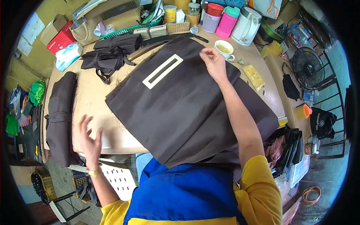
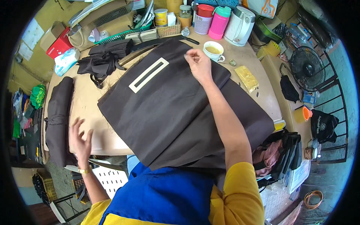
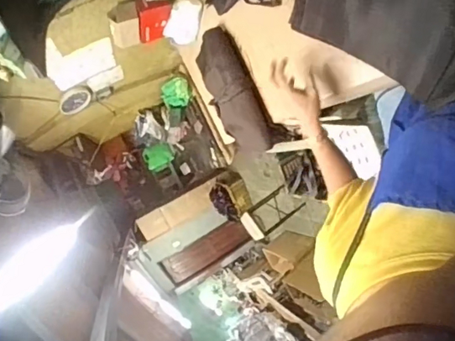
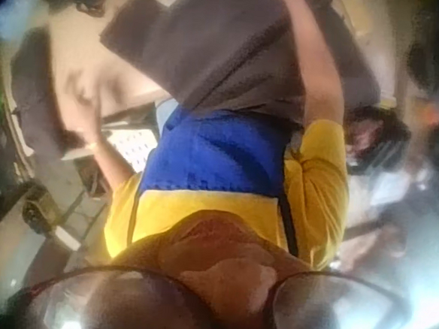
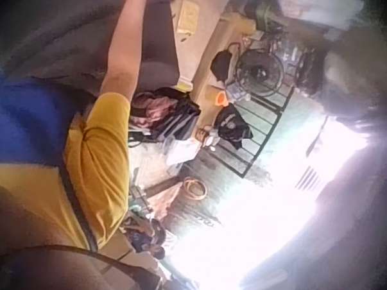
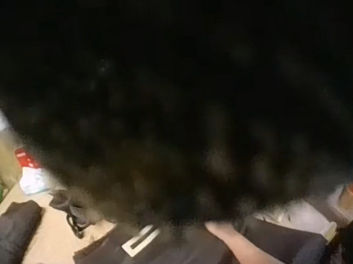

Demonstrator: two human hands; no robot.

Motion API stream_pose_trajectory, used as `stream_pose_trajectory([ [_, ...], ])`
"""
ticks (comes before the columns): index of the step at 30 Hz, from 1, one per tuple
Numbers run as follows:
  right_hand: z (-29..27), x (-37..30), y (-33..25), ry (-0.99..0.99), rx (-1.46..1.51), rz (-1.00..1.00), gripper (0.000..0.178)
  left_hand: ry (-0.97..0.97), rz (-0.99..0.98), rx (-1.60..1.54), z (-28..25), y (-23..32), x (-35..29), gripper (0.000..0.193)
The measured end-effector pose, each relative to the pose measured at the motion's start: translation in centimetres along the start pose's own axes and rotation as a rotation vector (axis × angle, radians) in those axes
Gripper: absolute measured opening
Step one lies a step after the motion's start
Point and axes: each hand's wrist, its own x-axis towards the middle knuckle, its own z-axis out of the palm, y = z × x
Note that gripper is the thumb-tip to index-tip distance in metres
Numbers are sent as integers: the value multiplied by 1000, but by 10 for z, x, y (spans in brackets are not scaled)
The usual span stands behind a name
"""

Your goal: The person handles a large piece of brown leather fabric on a workshop table, checking various attachments and then handling a small round piece of material.

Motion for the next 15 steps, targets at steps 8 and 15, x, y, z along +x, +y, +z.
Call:
stream_pose_trajectory([
  [8, -21, -13, -34, -152, 389, 426, 18, -68, 411, -213, 92, 109, 52, 39],
  [15, -29, -36, -28, -130, 305, 433, 12, 350, 587, -728, 16, 165, 40, 6],
])
